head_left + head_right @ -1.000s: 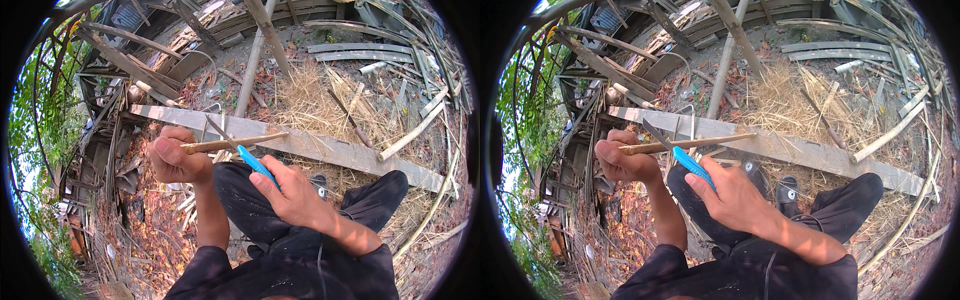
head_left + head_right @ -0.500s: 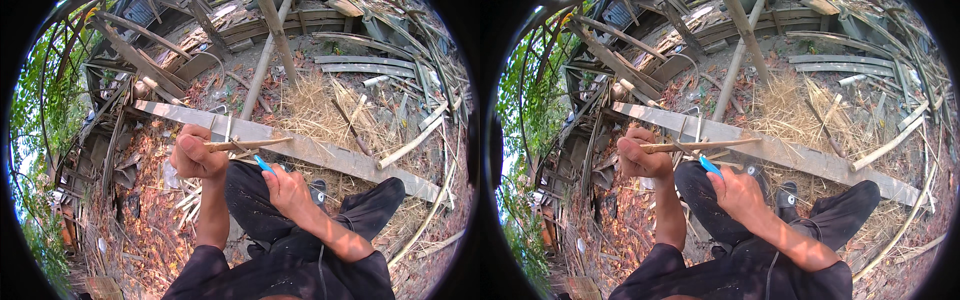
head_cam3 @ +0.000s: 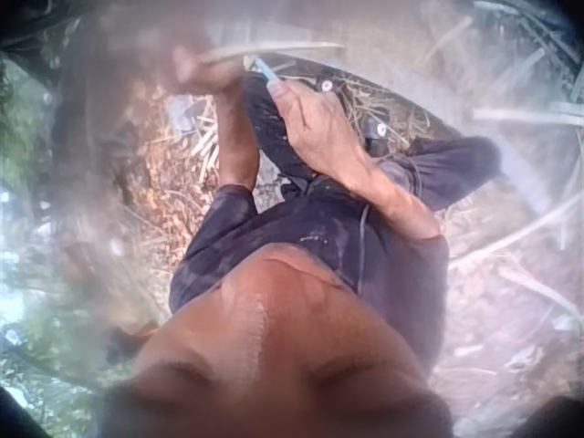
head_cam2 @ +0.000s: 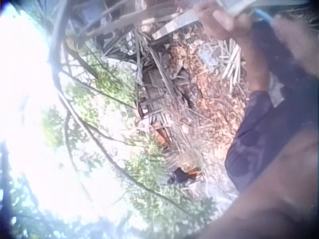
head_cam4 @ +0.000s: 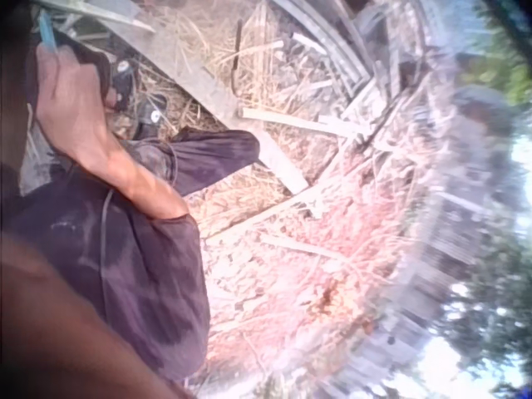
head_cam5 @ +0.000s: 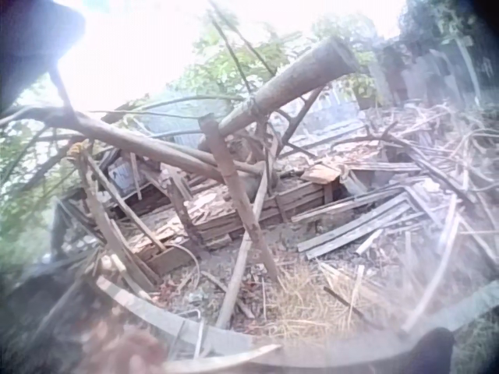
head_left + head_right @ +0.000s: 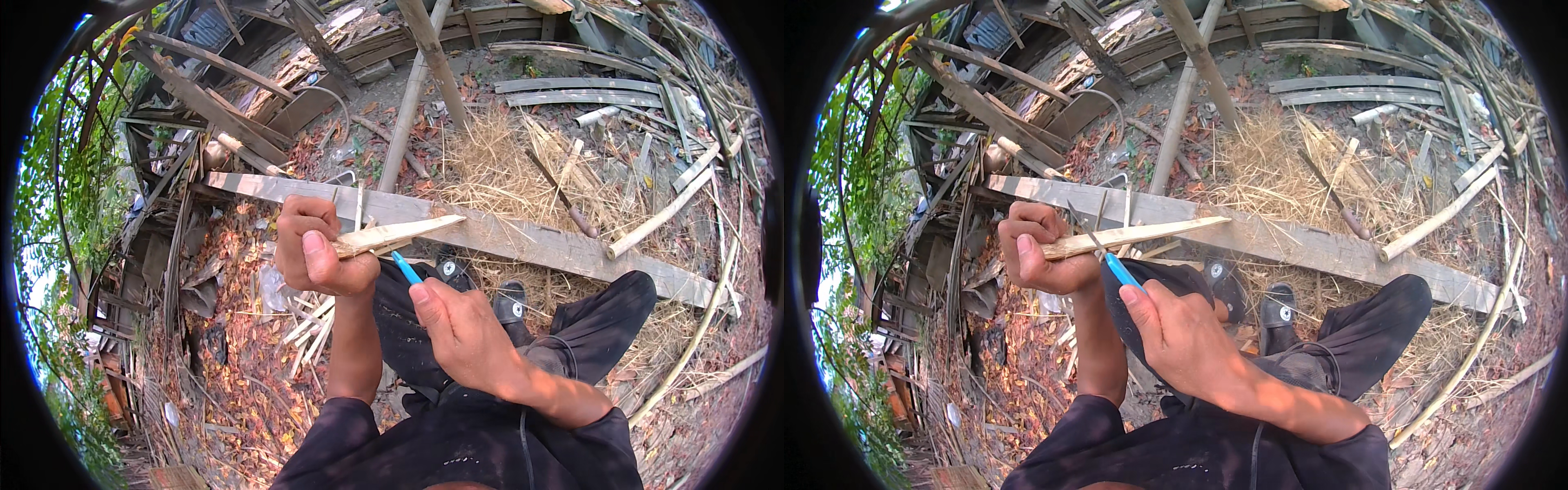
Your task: The person sits on the ground and carves a piece of wood using a blue utility knife. They hold the wood in their left hand and carefully shave off thin strips with the knife in their right hand. The person occasionally pauses to inspect the wood or adjust their grip.
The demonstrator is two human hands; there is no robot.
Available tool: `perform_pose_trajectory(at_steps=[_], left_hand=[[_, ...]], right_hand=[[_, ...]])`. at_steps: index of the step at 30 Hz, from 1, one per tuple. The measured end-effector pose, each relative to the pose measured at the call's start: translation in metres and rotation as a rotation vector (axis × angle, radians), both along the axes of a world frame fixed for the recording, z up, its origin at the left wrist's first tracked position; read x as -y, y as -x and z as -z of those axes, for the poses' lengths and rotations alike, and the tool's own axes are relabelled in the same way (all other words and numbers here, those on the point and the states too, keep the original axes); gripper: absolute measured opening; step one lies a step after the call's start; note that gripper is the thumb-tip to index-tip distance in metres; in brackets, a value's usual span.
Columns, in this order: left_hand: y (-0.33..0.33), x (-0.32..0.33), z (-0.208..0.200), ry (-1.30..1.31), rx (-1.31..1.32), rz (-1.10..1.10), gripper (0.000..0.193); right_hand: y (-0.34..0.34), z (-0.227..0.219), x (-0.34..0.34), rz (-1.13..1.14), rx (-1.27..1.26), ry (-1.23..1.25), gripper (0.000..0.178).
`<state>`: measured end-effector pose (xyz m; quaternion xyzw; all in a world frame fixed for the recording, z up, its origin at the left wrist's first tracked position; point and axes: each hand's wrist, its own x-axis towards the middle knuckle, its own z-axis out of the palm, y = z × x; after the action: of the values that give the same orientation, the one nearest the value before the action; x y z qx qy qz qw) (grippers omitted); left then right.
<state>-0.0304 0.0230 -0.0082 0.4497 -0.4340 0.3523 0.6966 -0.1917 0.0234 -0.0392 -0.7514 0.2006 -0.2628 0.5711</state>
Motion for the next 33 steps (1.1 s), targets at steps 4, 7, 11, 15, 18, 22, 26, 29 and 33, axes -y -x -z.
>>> perform_pose_trajectory(at_steps=[4,7,11,15,18,22,26,29,33], left_hand=[[-0.003,-0.002,0.001,0.013,0.034,0.058,0.026],[-0.004,-0.005,-0.003,0.000,0.019,0.067,0.025],[-0.004,0.003,-0.002,0.043,0.006,0.071,0.025],[-0.001,0.007,-0.004,0.019,-0.032,0.036,0.026],[0.001,0.010,-0.004,0.018,-0.051,-0.009,0.027],[-0.001,0.015,-0.004,0.108,-0.082,0.004,0.028],[-0.018,0.017,-0.009,0.090,-0.074,0.035,0.028],[-0.017,0.016,-0.009,0.102,-0.106,-0.007,0.028],[-0.019,0.018,-0.011,0.111,-0.133,-0.073,0.027]], right_hand=[[-0.014,0.022,-0.004,0.097,-0.033,0.148,0.043],[-0.020,0.112,0.027,0.256,-0.259,0.316,0.042],[-0.017,0.108,0.047,0.234,-0.245,0.184,0.040],[-0.017,0.031,0.034,0.142,0.059,0.078,0.041],[-0.027,0.030,0.025,0.142,0.053,0.086,0.040],[-0.043,0.093,0.023,0.184,-0.092,0.190,0.038],[-0.032,0.206,0.068,0.287,-0.483,0.123,0.046],[-0.013,0.203,0.077,0.319,-0.462,0.036,0.054],[-0.023,0.091,0.062,0.167,-0.155,-0.038,0.047]])
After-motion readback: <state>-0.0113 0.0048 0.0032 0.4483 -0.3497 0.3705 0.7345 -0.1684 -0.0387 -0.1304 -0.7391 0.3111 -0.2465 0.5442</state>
